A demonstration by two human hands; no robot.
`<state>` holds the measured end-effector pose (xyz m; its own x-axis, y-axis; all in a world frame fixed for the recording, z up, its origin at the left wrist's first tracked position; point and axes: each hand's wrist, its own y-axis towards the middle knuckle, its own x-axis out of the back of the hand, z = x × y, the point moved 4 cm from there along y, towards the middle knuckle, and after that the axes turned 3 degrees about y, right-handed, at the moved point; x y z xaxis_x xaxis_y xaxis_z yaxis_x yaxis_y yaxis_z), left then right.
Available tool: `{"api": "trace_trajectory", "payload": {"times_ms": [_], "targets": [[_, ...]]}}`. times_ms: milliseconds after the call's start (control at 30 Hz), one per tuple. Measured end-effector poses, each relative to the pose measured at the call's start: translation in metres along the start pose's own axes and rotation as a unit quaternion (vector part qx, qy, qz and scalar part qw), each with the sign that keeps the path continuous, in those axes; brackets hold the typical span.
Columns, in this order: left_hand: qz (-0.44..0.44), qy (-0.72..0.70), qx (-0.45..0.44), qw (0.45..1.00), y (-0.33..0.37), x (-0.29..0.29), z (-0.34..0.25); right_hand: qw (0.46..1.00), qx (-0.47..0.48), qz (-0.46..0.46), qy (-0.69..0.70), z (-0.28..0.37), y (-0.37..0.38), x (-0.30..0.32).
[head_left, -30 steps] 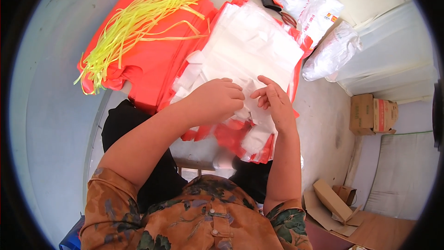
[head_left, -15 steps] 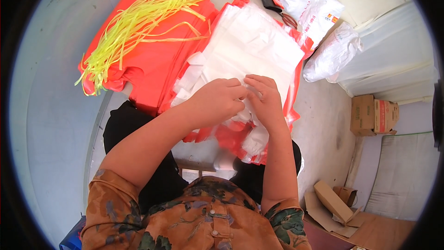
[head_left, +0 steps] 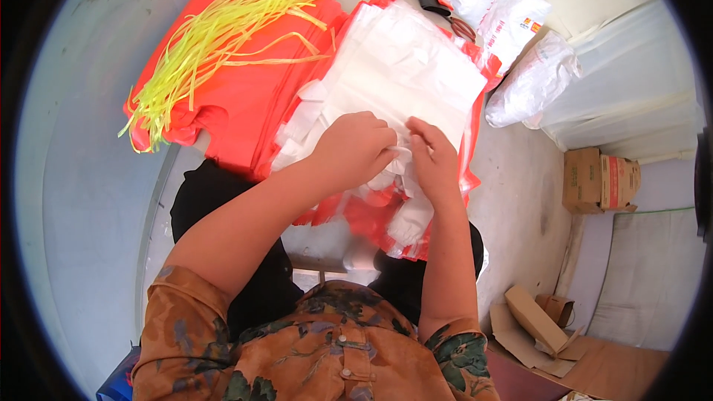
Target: The person separates a plastic bag from a stack, folds it in half, and ties a yellow plastic strip around it to secure the bundle.
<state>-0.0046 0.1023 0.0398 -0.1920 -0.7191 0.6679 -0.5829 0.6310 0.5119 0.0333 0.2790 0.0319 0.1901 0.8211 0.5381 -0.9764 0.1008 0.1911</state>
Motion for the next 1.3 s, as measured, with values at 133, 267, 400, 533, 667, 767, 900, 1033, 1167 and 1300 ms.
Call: {"api": "trace_trajectory", "payload": {"times_ms": [133, 267, 400, 533, 667, 767, 900, 1033, 1167, 1300], "targets": [[-0.018, 0.023, 0.073, 0.997, 0.001, -0.007, 0.006, 0.986, 0.087, -0.142, -0.029, 0.016, -0.029, 0.014], [-0.023, 0.015, 0.126, 0.992, 0.003, -0.011, 0.01, 0.952, 0.265, 0.015, -0.152, 0.04, -0.041, -0.004], [-0.042, 0.023, 0.116, 0.992, 0.003, -0.009, 0.015, 0.942, 0.27, 0.013, -0.2, 0.036, -0.039, -0.003], [0.022, 0.071, -0.023, 0.997, -0.001, 0.008, 0.008, 0.935, 0.273, 0.019, -0.225, 0.034, -0.033, 0.001], [0.011, 0.121, -0.047, 0.991, -0.006, 0.02, 0.002, 0.946, 0.243, 0.029, -0.214, 0.03, -0.032, 0.004], [0.01, 0.137, -0.048, 0.989, -0.005, 0.017, 0.008, 0.966, 0.177, 0.03, -0.185, 0.027, -0.029, 0.007], [0.019, 0.127, -0.058, 0.99, -0.003, 0.013, 0.016, 0.967, 0.154, 0.022, -0.2, 0.028, -0.03, 0.005], [0.039, 0.115, -0.032, 0.992, 0.0, 0.012, 0.015, 0.955, 0.147, -0.01, -0.255, 0.03, -0.036, -0.002], [-0.006, 0.124, -0.054, 0.991, -0.001, 0.014, 0.017, 0.957, 0.132, -0.026, -0.257, 0.026, -0.031, -0.005], [-0.013, 0.149, -0.025, 0.988, -0.006, 0.024, 0.021, 0.955, 0.088, -0.026, -0.282, 0.035, -0.027, 0.008]]}}
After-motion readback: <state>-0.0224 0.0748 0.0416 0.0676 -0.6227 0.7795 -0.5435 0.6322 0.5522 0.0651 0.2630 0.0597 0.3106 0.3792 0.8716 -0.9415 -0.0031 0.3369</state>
